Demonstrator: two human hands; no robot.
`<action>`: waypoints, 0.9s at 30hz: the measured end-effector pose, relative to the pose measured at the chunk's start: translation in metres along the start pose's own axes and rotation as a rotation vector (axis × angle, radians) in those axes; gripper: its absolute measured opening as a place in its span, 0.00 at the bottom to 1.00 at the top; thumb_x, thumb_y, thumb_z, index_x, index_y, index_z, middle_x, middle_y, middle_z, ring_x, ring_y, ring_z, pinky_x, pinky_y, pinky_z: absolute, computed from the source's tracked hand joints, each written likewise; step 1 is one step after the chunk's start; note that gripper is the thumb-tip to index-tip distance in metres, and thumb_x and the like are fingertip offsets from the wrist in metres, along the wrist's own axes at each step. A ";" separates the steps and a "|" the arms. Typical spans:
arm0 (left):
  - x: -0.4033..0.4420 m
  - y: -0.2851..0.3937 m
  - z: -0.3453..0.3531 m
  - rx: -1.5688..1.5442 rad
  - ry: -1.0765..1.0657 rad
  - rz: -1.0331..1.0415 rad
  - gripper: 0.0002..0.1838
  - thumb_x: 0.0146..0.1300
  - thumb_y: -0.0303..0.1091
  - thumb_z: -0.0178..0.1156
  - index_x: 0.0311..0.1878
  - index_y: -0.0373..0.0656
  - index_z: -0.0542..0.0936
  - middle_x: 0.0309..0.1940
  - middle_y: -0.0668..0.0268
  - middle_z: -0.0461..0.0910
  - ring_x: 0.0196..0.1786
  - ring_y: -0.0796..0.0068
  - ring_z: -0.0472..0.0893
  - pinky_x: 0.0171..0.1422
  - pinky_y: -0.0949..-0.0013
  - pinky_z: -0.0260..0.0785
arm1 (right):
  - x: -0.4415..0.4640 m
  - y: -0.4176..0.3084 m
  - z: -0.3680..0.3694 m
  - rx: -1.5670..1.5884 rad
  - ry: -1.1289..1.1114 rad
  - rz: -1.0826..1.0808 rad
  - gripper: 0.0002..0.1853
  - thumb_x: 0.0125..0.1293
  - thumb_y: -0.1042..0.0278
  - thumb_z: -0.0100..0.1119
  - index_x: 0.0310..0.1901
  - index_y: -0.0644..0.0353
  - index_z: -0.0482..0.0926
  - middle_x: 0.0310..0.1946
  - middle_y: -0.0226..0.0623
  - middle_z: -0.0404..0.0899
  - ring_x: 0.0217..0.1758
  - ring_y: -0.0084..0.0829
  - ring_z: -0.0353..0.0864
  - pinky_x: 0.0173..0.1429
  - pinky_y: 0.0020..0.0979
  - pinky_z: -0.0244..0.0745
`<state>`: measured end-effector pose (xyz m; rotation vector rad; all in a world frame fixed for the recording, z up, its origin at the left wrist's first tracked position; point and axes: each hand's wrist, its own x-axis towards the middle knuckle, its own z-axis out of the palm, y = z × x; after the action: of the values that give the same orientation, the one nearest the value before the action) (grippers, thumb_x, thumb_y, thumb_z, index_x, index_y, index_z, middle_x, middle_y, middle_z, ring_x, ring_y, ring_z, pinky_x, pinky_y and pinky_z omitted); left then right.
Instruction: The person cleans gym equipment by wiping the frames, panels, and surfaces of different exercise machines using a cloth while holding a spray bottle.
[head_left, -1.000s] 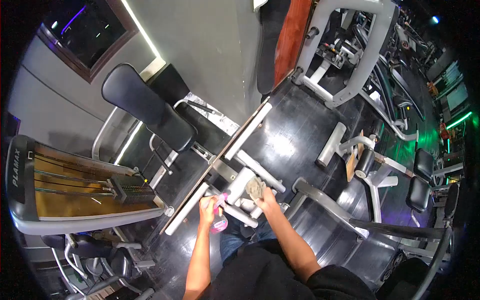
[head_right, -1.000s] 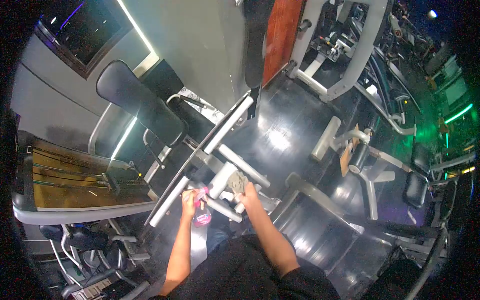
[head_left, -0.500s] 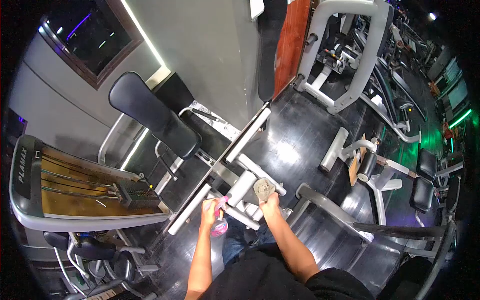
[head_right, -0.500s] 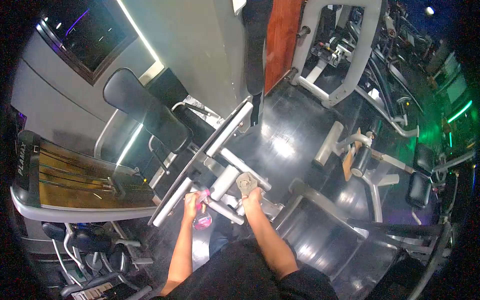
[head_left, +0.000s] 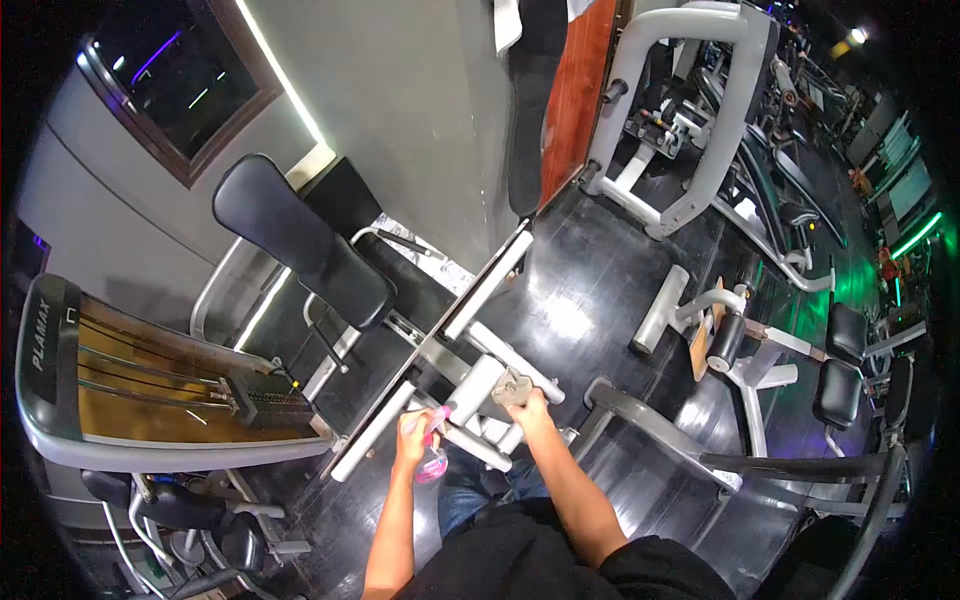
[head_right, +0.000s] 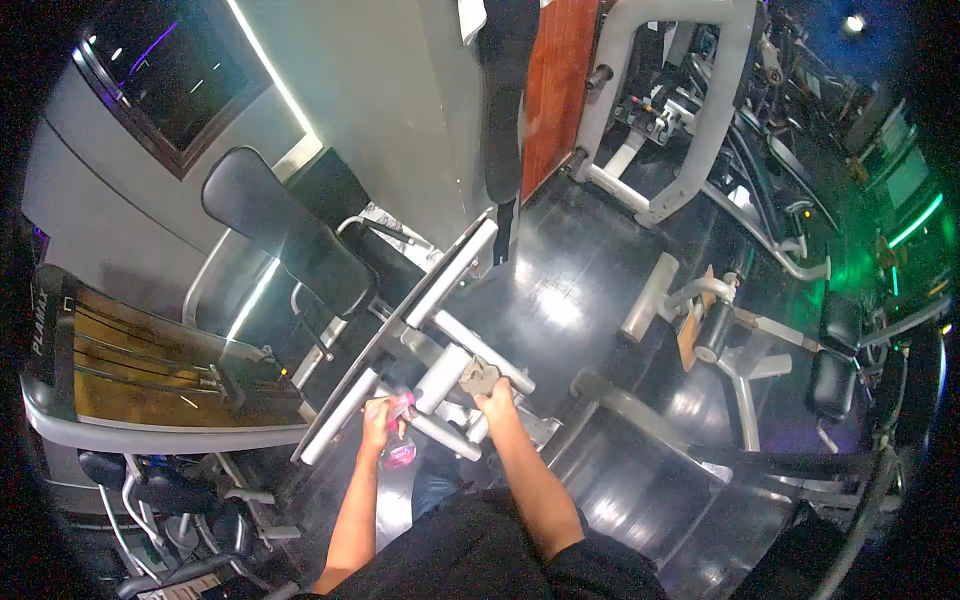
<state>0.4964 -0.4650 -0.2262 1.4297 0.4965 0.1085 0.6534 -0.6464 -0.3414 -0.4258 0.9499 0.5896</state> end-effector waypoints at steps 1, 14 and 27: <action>0.000 0.004 0.000 -0.018 -0.040 -0.022 0.21 0.70 0.41 0.50 0.33 0.32 0.82 0.24 0.60 0.82 0.15 0.75 0.74 0.20 0.71 0.65 | -0.007 -0.003 0.000 -0.024 -0.007 -0.008 0.22 0.78 0.62 0.33 0.58 0.60 0.77 0.54 0.42 0.82 0.56 0.43 0.83 0.61 0.50 0.80; 0.020 0.038 0.069 0.327 -0.055 -0.149 0.17 0.71 0.43 0.58 0.39 0.36 0.84 0.27 0.66 0.83 0.21 0.76 0.80 0.22 0.73 0.66 | -0.121 -0.085 -0.040 -1.117 0.009 -0.739 0.20 0.72 0.67 0.55 0.63 0.62 0.77 0.52 0.44 0.84 0.53 0.37 0.85 0.55 0.32 0.76; 0.067 0.030 0.098 0.027 0.020 -0.146 0.17 0.70 0.35 0.58 0.54 0.33 0.81 0.30 0.62 0.82 0.21 0.70 0.82 0.26 0.68 0.77 | -0.078 -0.033 0.073 -1.542 -0.089 -1.225 0.13 0.68 0.67 0.55 0.51 0.55 0.84 0.46 0.47 0.82 0.51 0.51 0.81 0.57 0.47 0.75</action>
<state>0.6006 -0.5258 -0.2089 1.4151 0.6187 -0.0007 0.6851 -0.6509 -0.2340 -2.1181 -0.1676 0.0591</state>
